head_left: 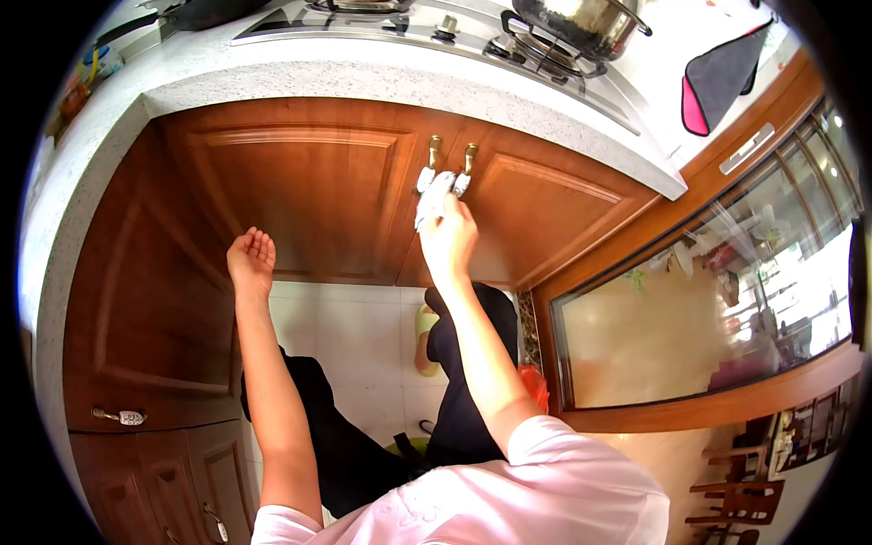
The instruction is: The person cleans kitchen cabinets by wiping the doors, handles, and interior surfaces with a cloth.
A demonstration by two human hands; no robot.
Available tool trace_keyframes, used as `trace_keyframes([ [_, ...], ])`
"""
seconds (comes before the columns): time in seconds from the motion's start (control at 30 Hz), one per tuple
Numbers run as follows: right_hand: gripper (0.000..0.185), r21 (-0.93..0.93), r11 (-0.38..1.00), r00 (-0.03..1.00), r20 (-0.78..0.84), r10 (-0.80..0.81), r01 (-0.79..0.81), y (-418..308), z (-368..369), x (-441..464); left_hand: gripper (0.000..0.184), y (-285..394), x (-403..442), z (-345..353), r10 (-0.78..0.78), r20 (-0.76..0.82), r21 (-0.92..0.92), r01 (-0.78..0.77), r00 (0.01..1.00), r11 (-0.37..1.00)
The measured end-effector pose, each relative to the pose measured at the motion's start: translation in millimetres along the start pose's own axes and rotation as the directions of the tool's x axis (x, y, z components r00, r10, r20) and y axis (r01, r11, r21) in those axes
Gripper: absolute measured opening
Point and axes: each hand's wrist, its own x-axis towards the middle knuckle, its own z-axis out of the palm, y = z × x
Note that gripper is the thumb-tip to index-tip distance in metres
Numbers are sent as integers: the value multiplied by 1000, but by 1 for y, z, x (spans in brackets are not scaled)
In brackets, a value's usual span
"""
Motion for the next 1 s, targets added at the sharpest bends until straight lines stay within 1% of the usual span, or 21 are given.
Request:
trace_keyframes([
  [0.03,21,133,991,996,-93,16,-4,-10,-4,-2,25,1,-2,-1,0,-13,-8,0,1000,1000],
  [0.1,28,127,964,936,-296,-188,234,-23,-2,4,24,5,-5,-6,22,-11,2,-22,1000,1000],
  [0.17,30,53,935,891,-328,-315,350,-33,11,20,24,8,-6,-8,36,4,20,-36,999,999],
  [0.2,33,-53,937,905,-244,-348,346,-32,20,28,24,8,-7,-8,29,0,16,-29,1000,999],
  [0.23,40,-122,910,884,-220,-413,395,-32,28,32,24,10,-7,-8,25,-2,9,-25,1000,1000],
  [0.3,44,-131,930,926,-117,-359,344,-36,41,28,23,17,-7,-6,27,4,-8,-27,1000,1000],
  [0.4,43,-174,925,920,-144,-364,339,-33,67,14,20,21,-15,-11,28,3,-32,-28,1000,999],
  [0.43,43,-132,945,942,-114,-315,300,-33,71,9,20,23,-15,-11,29,4,-42,-29,1000,999],
  [0.53,43,-81,980,969,-155,-193,182,-38,79,-2,23,28,-19,-11,36,-3,-63,-36,999,997],
  [0.63,44,-49,992,983,-135,-121,116,-25,96,-26,24,32,-21,-10,37,1,-82,-37,999,996],
  [0.67,43,-50,990,977,-163,-136,129,-21,101,-33,24,34,-21,-10,37,2,-88,-37,999,995],
  [0.77,41,-44,979,979,-37,-200,199,-4,110,-47,24,41,-23,-7,55,-4,-106,-55,998,993],
  [0.8,37,-41,983,983,-25,-181,179,-11,103,-45,24,42,-24,-6,61,-9,-115,-62,998,991],
  [0.83,35,14,981,979,-68,-193,194,-15,95,-36,24,42,-24,-5,63,-9,-120,-63,998,991],
  [0.9,36,206,975,968,-248,-30,83,-35,82,-7,24,43,-25,-6,66,-22,-126,-68,998,990],
  [0.97,36,242,939,872,-478,-104,244,-67,61,27,23,43,-26,-3,72,-20,-130,-74,997,989],
  [1.0,35,154,933,829,-522,-202,325,-80,54,39,23,40,-25,-3,71,-15,-128,-72,997,989],
])
